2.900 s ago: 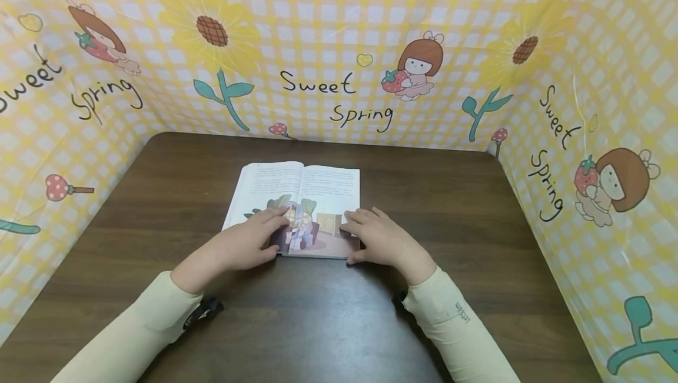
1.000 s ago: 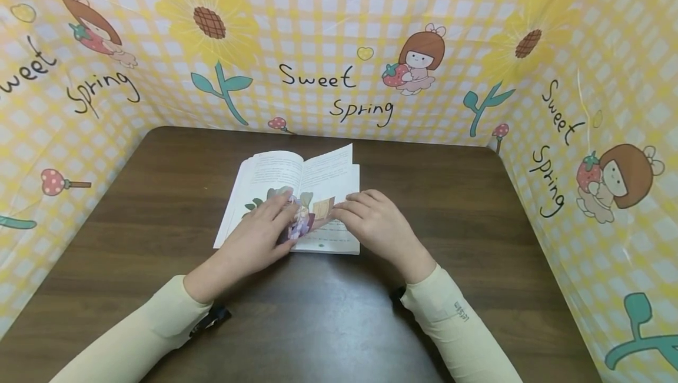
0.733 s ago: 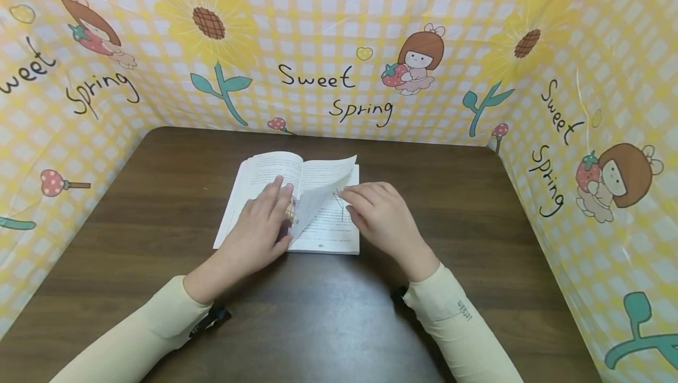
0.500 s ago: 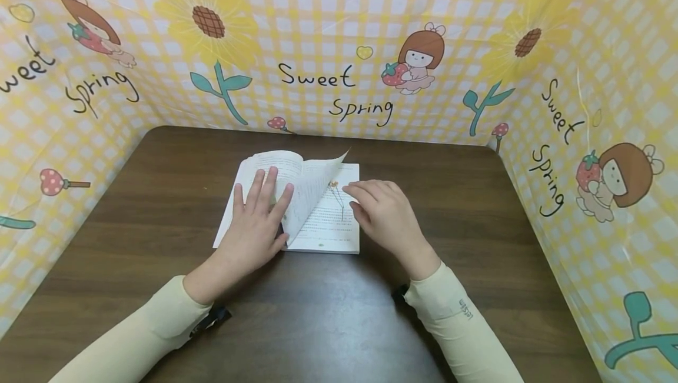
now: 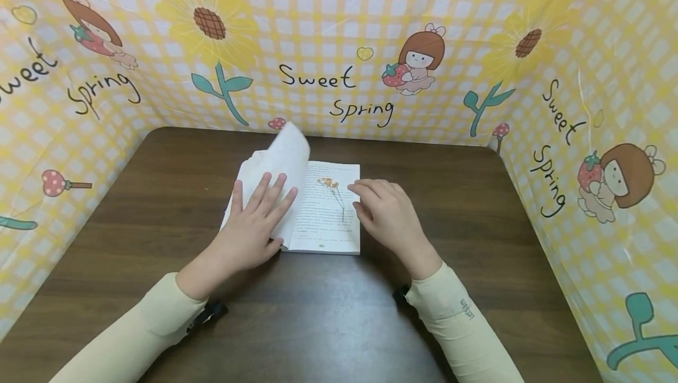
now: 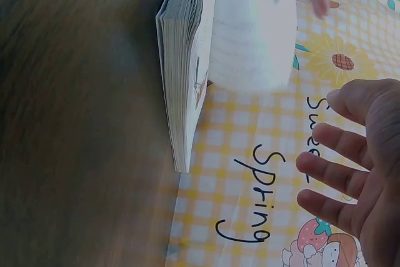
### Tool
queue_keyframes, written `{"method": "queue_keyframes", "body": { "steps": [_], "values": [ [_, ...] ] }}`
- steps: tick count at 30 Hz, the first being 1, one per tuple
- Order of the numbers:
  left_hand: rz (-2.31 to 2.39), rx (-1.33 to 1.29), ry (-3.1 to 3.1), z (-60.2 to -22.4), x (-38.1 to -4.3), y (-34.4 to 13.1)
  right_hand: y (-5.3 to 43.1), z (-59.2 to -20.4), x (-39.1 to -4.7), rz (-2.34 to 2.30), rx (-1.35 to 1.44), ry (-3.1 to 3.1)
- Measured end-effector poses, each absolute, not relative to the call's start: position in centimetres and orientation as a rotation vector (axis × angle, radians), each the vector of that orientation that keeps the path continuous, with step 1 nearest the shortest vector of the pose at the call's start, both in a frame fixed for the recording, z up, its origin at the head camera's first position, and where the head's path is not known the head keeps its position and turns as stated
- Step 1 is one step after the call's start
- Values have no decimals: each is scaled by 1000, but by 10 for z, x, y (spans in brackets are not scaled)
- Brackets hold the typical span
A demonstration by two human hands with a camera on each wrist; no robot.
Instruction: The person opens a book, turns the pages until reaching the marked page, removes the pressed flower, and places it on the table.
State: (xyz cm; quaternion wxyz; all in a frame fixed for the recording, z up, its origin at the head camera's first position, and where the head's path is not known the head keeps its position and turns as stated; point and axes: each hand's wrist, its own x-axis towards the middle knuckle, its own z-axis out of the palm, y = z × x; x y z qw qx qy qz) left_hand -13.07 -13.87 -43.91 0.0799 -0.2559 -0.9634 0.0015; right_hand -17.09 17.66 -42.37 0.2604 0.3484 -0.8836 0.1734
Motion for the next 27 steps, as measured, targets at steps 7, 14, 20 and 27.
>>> {"method": "queue_keyframes", "body": {
  "steps": [7,14,20,27],
  "values": [
    [-188,-775,-3077,-438,-135,-145,176,-426,-171,468,896,-2441],
    [-316,-742,-3196,-443,-139,-149,176,-429,-171,484,825,-2543],
    [-389,-712,-3250,-442,-141,-152,174,-432,-174,562,736,-2642],
    [-400,-714,-3285,-444,-144,-154,165,-441,-175,744,578,-2798]
  ]
}}
